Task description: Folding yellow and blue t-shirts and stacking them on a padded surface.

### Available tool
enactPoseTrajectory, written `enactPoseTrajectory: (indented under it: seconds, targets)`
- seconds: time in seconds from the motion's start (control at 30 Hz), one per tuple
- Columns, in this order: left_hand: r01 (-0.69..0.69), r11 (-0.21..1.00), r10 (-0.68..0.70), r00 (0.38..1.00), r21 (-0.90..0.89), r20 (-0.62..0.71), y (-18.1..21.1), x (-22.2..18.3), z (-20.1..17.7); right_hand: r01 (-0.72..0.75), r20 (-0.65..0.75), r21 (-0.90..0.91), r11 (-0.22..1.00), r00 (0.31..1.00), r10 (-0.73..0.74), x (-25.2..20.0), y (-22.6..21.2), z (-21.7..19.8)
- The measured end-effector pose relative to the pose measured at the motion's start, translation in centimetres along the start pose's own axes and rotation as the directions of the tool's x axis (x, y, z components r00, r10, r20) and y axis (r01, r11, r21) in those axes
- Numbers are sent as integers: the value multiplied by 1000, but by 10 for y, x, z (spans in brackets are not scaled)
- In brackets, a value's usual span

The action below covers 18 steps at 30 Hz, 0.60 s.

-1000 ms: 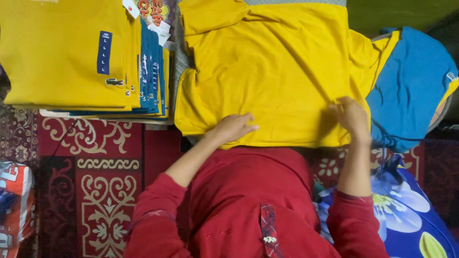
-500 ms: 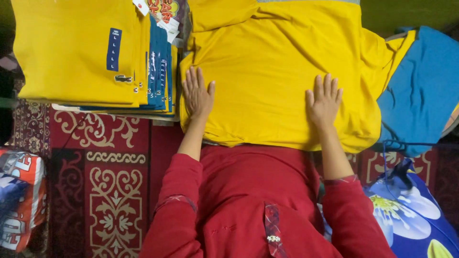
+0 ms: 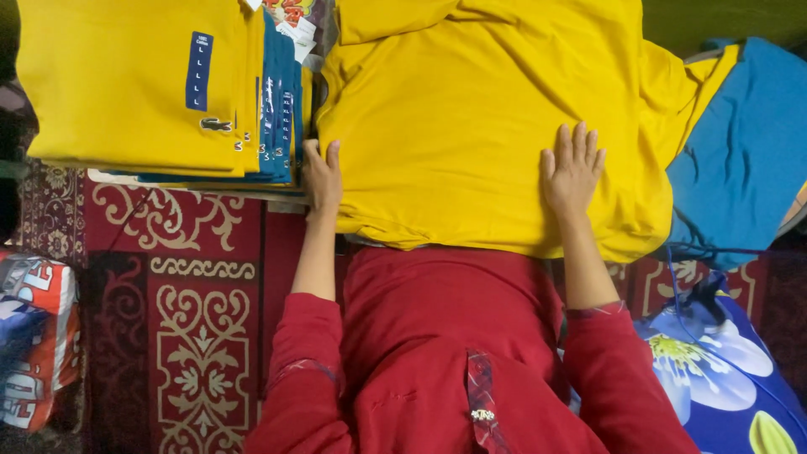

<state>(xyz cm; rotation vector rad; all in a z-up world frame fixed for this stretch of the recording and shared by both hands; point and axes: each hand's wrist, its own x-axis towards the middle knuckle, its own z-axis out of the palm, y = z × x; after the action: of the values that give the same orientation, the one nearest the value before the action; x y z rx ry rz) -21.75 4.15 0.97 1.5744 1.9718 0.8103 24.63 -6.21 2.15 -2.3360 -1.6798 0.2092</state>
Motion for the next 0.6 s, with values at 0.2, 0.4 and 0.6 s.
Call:
enactPoseTrajectory:
  seconds: [0.2, 0.4, 0.6]
  targets:
    - [28, 974, -10, 996, 225, -83, -2, -17, -16, 40, -17, -23, 999, 999, -40, -1, -1, -2]
    - [-634, 772, 623, 769, -48, -142, 99, -56, 52, 18, -51, -45, 999, 999, -20, -5, -45, 13]
    - [-764, 595, 605, 631, 251, 486, 126, -106, 118, 242, 54, 9, 970, 969, -242, -28, -96, 43]
